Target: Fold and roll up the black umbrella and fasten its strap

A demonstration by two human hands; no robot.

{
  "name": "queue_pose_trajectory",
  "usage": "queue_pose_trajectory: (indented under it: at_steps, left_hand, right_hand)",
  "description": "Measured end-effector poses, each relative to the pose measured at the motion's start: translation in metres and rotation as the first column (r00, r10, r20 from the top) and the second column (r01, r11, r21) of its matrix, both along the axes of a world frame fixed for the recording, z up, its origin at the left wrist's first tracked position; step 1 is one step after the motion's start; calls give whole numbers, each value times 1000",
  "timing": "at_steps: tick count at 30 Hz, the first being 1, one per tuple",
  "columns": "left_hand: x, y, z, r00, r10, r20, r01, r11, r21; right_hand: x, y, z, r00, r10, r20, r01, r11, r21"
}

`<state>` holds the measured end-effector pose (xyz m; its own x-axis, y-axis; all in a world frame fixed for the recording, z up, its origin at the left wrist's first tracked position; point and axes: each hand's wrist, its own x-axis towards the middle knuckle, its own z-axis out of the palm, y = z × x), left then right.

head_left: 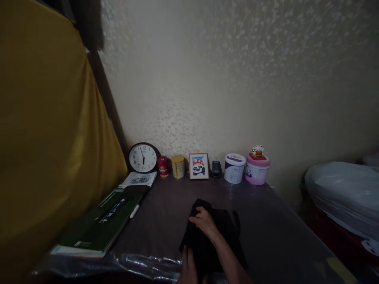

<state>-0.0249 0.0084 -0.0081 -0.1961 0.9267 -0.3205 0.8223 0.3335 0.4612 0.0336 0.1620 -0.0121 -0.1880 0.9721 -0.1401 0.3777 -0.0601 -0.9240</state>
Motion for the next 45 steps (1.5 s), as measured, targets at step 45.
queue_pose_trajectory:
  at_steps: [45]
  left_hand:
    - [4,10,7,999,-42,-22,36,977,-212]
  right_hand:
    - [15,43,17,881,5,474,-306,768,562]
